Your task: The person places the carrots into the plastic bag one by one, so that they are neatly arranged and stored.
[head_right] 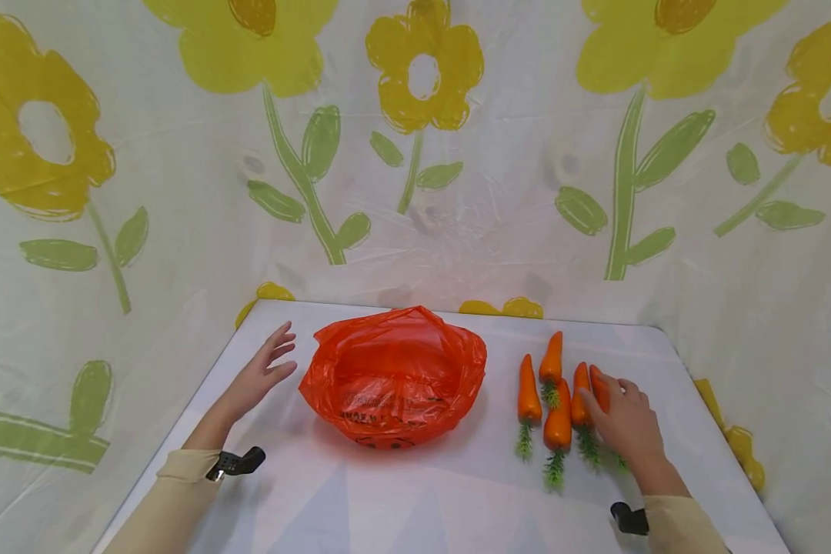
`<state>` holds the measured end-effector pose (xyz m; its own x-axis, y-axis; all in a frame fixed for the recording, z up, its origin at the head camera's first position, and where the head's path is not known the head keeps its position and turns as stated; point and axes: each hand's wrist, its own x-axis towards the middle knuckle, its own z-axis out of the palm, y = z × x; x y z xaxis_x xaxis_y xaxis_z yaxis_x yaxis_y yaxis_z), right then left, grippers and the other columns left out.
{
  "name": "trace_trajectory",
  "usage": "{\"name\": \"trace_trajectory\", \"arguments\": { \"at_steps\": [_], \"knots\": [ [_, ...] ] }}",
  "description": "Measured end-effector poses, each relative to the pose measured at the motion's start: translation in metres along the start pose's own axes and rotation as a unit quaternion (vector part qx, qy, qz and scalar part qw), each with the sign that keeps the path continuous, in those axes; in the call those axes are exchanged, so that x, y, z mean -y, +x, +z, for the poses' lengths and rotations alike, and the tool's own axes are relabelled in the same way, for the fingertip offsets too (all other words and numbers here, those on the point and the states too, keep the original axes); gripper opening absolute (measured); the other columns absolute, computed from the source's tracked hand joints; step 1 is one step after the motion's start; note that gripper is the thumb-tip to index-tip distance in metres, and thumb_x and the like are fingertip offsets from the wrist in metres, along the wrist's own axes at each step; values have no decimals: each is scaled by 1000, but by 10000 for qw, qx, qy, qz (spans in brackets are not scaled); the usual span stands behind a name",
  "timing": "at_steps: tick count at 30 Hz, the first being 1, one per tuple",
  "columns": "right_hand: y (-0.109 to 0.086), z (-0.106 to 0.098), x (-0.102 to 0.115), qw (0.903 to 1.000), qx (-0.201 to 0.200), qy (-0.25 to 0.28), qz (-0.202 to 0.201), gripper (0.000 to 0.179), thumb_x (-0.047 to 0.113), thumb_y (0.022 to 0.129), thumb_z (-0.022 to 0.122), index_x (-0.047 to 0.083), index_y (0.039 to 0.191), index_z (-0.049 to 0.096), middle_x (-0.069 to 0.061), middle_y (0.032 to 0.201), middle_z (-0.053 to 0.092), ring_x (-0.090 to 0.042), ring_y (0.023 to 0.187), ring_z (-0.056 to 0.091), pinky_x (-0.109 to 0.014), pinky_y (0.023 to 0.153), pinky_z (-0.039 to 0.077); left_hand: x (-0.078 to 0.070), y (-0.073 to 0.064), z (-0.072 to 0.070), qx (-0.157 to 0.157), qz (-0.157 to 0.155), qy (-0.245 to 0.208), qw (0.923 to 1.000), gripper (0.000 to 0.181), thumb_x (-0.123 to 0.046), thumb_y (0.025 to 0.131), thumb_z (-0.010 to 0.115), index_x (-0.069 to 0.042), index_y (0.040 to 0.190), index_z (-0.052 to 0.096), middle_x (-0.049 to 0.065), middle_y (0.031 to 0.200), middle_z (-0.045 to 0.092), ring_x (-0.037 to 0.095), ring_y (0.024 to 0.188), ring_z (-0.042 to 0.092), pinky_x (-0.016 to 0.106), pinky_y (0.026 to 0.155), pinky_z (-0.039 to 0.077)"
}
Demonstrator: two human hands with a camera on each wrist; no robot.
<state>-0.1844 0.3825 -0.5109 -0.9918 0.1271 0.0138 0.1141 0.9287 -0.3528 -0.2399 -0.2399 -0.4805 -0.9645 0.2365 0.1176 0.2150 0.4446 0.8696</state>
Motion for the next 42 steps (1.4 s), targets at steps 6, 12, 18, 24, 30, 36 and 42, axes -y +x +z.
{"name": "trace_trajectory", "arguments": {
  "at_steps": [6, 12, 18, 24, 30, 36, 42],
  "knots": [
    [-1, 1, -9, 9988, -11, 455, -161, 74, 53, 107, 37, -12, 140, 44, -48, 133, 35, -62, 117, 39, -77, 97, 35, -2, -3, 7, 298, 406, -7, 9987, 86, -26, 93, 74, -27, 163, 24, 13, 166, 24, 42, 146, 32, 64, 110, 37],
    [0, -3, -16, 9965, 482, 680, 54, 77, 54, 109, 26, -14, 140, 41, -48, 133, 36, -62, 119, 39, -76, 100, 33, -6, -4, 13, 510, 409, 46, 9979, 84, -31, 90, 78, -26, 160, 32, 7, 165, 27, 38, 146, 32, 63, 112, 36],
    [0, -8, -21, 9938, 806, 759, 85, 75, 50, 110, 21, -15, 144, 36, -47, 135, 36, -63, 121, 38, -75, 101, 33, -9, -4, 17, 670, 299, 40, 9973, 85, -31, 86, 81, -31, 158, 35, 3, 165, 27, 38, 146, 31, 63, 112, 36],
    [0, -10, -25, 9924, 907, 827, -93, 57, 34, 111, 30, -10, 145, 40, -46, 138, 37, -63, 123, 39, -74, 100, 35, -11, -4, 20, 820, 35, -52, 9966, 86, -31, 86, 82, -32, 158, 35, 6, 165, 28, 40, 144, 37, 61, 109, 41],
    [0, -13, -28, 9892, 1155, 897, -59, 54, 22, 105, 38, -9, 149, 37, -46, 144, 33, -63, 122, 42, -69, 94, 45, -11, -3, 23, 860, -80, 85, 9962, 94, -33, 86, 82, -40, 161, 25, 6, 166, 26, 38, 136, 48, 46, 99, 54],
    [0, -15, -27, 9874, 1289, 910, 124, 55, 23, 103, 41, -6, 149, 38, -45, 144, 34, -60, 119, 45, -64, 90, 50, -13, -2, 26, 803, 176, 398, 9958, 91, -26, 89, 81, -37, 161, 27, 7, 163, 32, 29, 120, 57, 34, 91, 55],
    [-1, -16, -25, 9862, 1356, 934, 201, 55, 24, 103, 42, -6, 148, 39, -45, 143, 35, -60, 118, 45, -66, 91, 49, -13, -1, 25, 870, 336, 473, 9945, 82, -26, 92, 77, -35, 160, 33, 8, 162, 33, 25, 110, 62, 27, 86, 56]
  ]
}}
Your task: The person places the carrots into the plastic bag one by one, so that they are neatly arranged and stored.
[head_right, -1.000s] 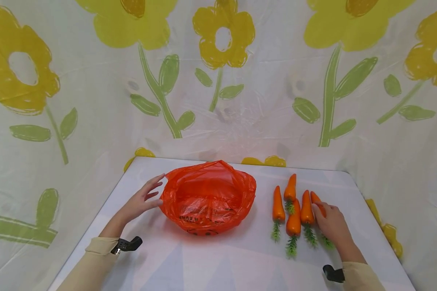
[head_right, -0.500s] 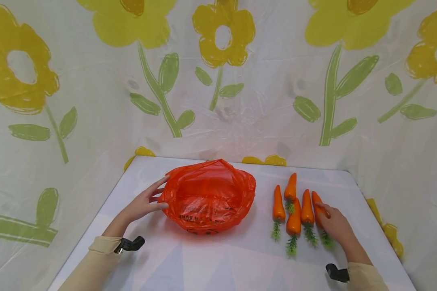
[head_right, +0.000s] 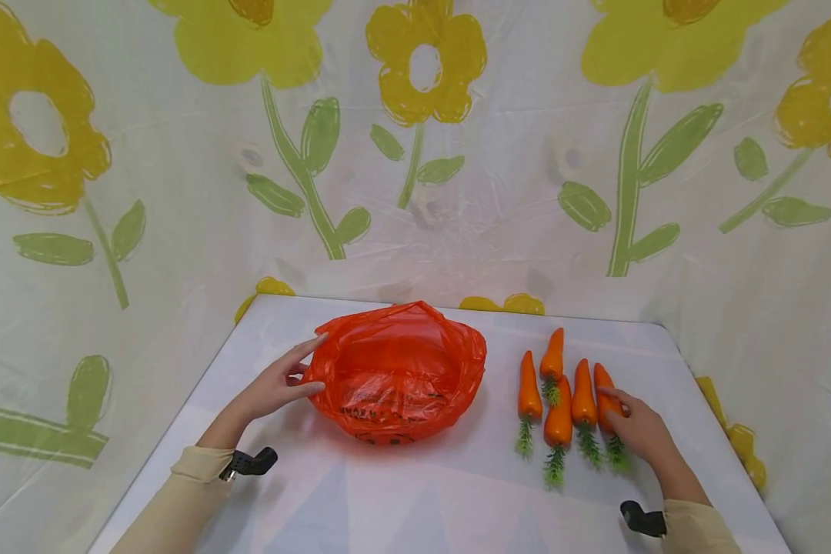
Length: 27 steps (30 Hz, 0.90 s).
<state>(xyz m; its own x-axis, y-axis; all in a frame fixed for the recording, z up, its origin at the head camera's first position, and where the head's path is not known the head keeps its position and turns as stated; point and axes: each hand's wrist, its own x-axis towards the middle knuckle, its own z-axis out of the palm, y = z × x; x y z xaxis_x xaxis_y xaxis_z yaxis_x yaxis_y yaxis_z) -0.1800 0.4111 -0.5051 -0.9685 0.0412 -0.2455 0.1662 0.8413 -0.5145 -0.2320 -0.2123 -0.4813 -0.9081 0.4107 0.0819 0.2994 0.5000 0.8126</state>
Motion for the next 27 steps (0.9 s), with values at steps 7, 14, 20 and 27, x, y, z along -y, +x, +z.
{"name": "trace_trajectory", "arguments": {
  "at_steps": [7, 14, 20, 27],
  "knots": [
    [0, -1, 1, 10000, 7, 15, -22, 55, 25, 103, 42, -6, 149, 38, -45, 144, 34, -60, 119, 44, -66, 92, 48, 1, -1, -1, 47, 118, 143, 9998, 71, -34, 94, 75, -28, 156, 42, 12, 164, 29, 25, 106, 64, 33, 88, 57],
    [-1, 0, 2, 10000, 2, -29, -57, 56, 29, 105, 44, -5, 148, 39, -45, 143, 35, -61, 118, 45, -67, 92, 48, 3, 0, -1, 83, -17, -325, 9994, 60, -24, 95, 75, -17, 149, 49, 18, 164, 26, 34, 111, 64, 35, 85, 60],
    [0, 0, -1, 9999, 88, 105, 6, 59, 33, 106, 44, -5, 151, 37, -45, 147, 30, -62, 121, 43, -68, 94, 47, 1, 0, -2, 137, -119, -864, 9961, 61, -19, 95, 74, -11, 150, 47, 18, 164, 25, 33, 110, 64, 28, 80, 59],
    [0, 1, -3, 9994, 126, 326, 19, 62, 39, 107, 43, -3, 153, 34, -44, 149, 27, -61, 123, 40, -68, 95, 46, -1, -1, -3, 185, -322, -1229, 9917, 66, -21, 95, 75, -11, 152, 44, 14, 165, 24, 27, 102, 64, 30, 79, 60]
  ]
}}
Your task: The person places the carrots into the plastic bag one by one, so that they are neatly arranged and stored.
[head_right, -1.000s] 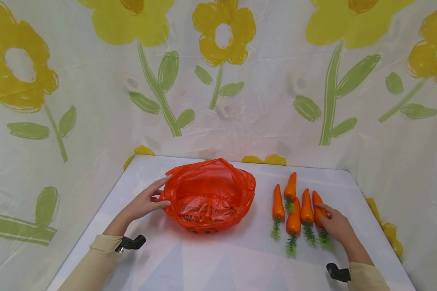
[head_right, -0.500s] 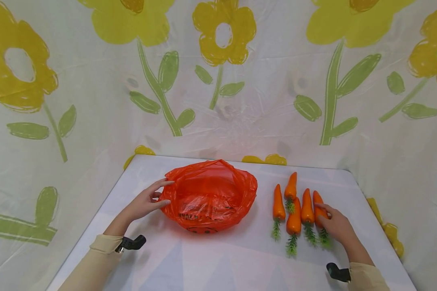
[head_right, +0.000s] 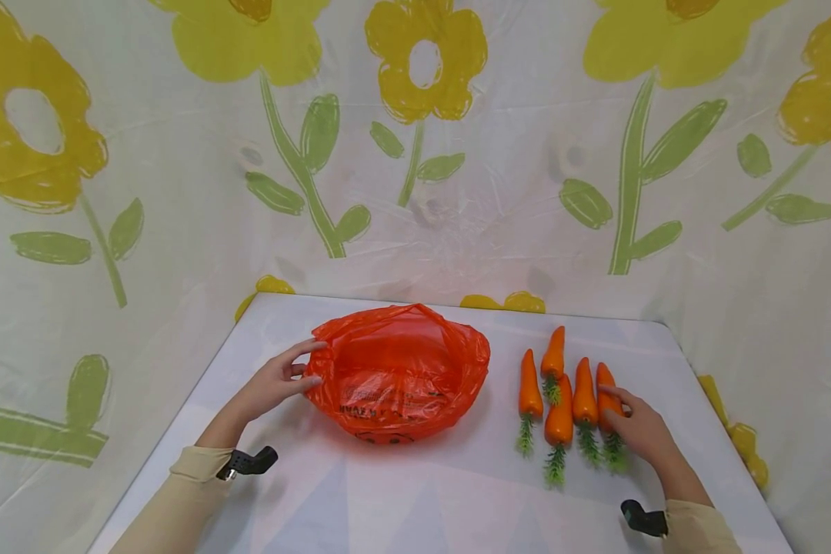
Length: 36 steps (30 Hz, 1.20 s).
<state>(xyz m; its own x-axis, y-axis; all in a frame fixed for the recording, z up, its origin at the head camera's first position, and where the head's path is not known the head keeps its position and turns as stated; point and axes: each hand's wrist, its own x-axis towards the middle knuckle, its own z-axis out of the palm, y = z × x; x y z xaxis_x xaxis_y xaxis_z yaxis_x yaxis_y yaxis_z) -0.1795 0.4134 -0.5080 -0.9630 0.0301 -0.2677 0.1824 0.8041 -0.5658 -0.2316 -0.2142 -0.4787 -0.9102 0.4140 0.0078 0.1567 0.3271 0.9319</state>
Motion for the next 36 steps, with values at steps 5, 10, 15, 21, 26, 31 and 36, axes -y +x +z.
{"name": "trace_trajectory", "arguments": {
  "at_steps": [5, 10, 15, 21, 26, 31, 36],
  "knots": [
    [0, 2, -3, 9998, -60, 178, 82, 64, 40, 108, 42, -2, 154, 32, -43, 151, 25, -60, 124, 40, -65, 95, 49, 1, 1, 1, -61, -115, -136, 9998, 64, -21, 94, 75, -17, 152, 46, 11, 165, 26, 27, 102, 63, 31, 80, 60],
    [-1, 4, -4, 9993, -152, 321, 105, 65, 42, 108, 41, -3, 154, 32, -42, 151, 25, -59, 125, 39, -63, 95, 49, 1, 2, 2, -83, -194, -215, 9995, 66, -21, 94, 75, -18, 152, 45, 9, 163, 30, 30, 105, 63, 32, 81, 61],
    [-3, 5, -4, 9988, -266, 394, 66, 65, 43, 108, 42, -3, 154, 32, -42, 150, 27, -60, 125, 40, -64, 95, 49, 1, 2, 4, -138, -240, -268, 9993, 67, -22, 94, 75, -17, 153, 44, 11, 161, 33, 31, 109, 64, 34, 82, 61],
    [-4, 6, -5, 9982, -405, 431, -66, 65, 43, 108, 44, -2, 153, 34, -42, 149, 30, -59, 124, 42, -65, 94, 49, 2, 2, 7, -267, -334, -245, 9988, 70, -26, 93, 76, -17, 154, 43, 12, 160, 35, 29, 108, 64, 34, 81, 61],
    [-6, 6, -1, 9971, -461, 584, -176, 64, 42, 108, 44, -2, 154, 33, -42, 150, 29, -59, 125, 42, -66, 95, 48, 1, 2, 9, -305, -406, -308, 9982, 71, -25, 93, 77, -18, 155, 41, 12, 157, 39, 30, 106, 64, 35, 81, 61],
    [-7, 5, 4, 9962, -530, 649, -237, 66, 44, 108, 44, -1, 154, 34, -41, 150, 31, -56, 124, 45, -65, 94, 49, 0, 2, 11, -320, -374, -315, 9983, 72, -25, 93, 77, -16, 155, 40, 14, 156, 40, 28, 104, 64, 34, 81, 61],
    [-8, 4, 11, 9957, -520, 720, -251, 66, 45, 108, 44, 1, 155, 34, -40, 151, 32, -55, 125, 45, -63, 95, 50, 1, 2, 12, -312, -325, -331, 9984, 72, -24, 93, 77, -15, 155, 40, 15, 156, 39, 28, 104, 64, 33, 81, 61]
  ]
}}
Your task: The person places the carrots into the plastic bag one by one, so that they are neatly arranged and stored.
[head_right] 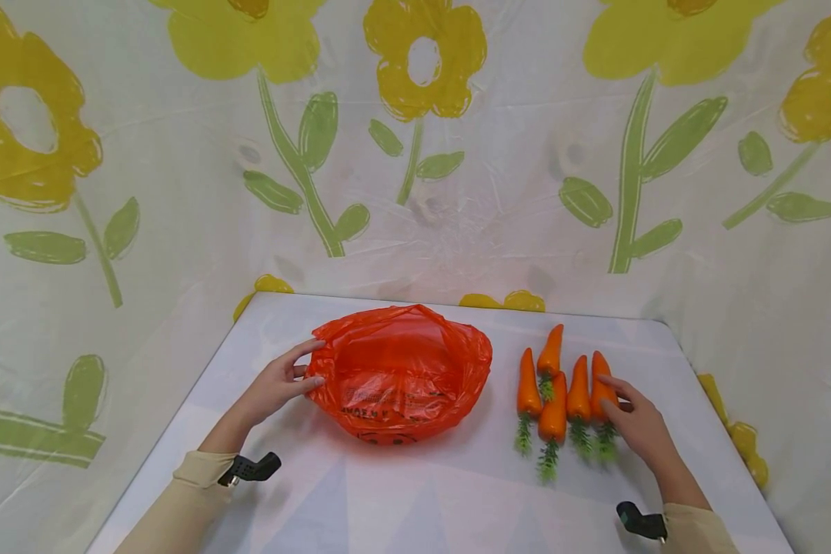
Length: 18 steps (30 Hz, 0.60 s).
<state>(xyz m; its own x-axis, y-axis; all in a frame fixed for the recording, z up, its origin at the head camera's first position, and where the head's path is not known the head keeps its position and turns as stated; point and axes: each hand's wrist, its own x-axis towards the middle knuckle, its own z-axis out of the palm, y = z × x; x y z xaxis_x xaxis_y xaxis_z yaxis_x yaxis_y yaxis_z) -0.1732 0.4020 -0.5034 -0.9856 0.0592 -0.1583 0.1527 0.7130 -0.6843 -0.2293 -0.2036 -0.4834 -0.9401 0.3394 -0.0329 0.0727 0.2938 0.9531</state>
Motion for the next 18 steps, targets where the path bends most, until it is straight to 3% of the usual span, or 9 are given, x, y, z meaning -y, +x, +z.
{"name": "trace_trajectory", "arguments": {
  "at_steps": [18],
  "knots": [
    [-2, 4, 16, 9998, -32, 167, -118, 65, 44, 108, 45, 1, 155, 34, -38, 152, 31, -55, 126, 44, -65, 96, 49, 2, 0, 3, -67, -9, -20, 10000, 69, -23, 93, 77, -19, 153, 43, 12, 154, 42, 28, 105, 66, 34, 79, 61]
  ]
}}
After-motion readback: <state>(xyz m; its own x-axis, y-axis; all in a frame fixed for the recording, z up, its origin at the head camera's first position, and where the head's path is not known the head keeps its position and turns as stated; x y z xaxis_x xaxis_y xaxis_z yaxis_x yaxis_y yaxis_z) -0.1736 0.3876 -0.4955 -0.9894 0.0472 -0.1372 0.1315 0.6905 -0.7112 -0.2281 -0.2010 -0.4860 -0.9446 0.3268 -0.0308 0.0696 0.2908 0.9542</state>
